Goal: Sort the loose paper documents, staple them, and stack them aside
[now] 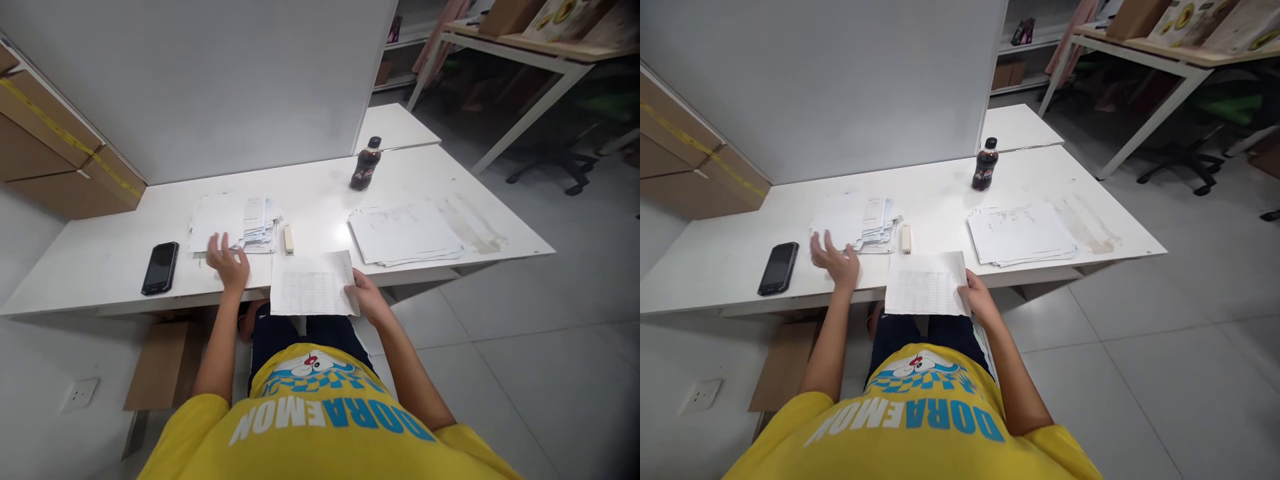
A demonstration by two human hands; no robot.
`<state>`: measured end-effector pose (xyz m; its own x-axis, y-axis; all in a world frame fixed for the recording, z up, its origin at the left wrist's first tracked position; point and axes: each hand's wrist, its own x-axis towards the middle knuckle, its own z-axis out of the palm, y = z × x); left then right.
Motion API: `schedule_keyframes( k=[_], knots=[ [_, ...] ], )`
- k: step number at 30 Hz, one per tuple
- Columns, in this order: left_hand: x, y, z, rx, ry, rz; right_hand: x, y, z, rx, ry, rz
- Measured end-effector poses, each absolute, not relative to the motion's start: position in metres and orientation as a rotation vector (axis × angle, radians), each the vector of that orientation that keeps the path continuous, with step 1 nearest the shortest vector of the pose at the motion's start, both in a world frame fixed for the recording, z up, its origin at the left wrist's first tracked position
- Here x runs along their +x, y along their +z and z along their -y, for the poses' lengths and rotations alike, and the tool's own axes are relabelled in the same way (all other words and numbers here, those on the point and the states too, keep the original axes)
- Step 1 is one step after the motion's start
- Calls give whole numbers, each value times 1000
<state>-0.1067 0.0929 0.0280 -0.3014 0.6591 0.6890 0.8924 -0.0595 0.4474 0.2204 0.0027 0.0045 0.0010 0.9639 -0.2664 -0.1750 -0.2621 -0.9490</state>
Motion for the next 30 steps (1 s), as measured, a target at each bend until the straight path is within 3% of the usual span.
schedule_keyframes(
  k=[9, 16, 23, 30],
  knots=[
    [-65, 15, -59, -2554, -750, 1567, 229, 22, -39, -1522, 1229, 1206],
    [-64, 20, -57, -2618, -563, 1613, 231, 33, -50, -1631, 1087, 1501],
    [-63, 24, -54, -2638, -477, 1596, 231, 26, -50, -1687, 1042, 1414],
    [-63, 25, -54, -2756, -371, 1518, 222, 36, -50, -1691, 405, 1518]
  ],
)
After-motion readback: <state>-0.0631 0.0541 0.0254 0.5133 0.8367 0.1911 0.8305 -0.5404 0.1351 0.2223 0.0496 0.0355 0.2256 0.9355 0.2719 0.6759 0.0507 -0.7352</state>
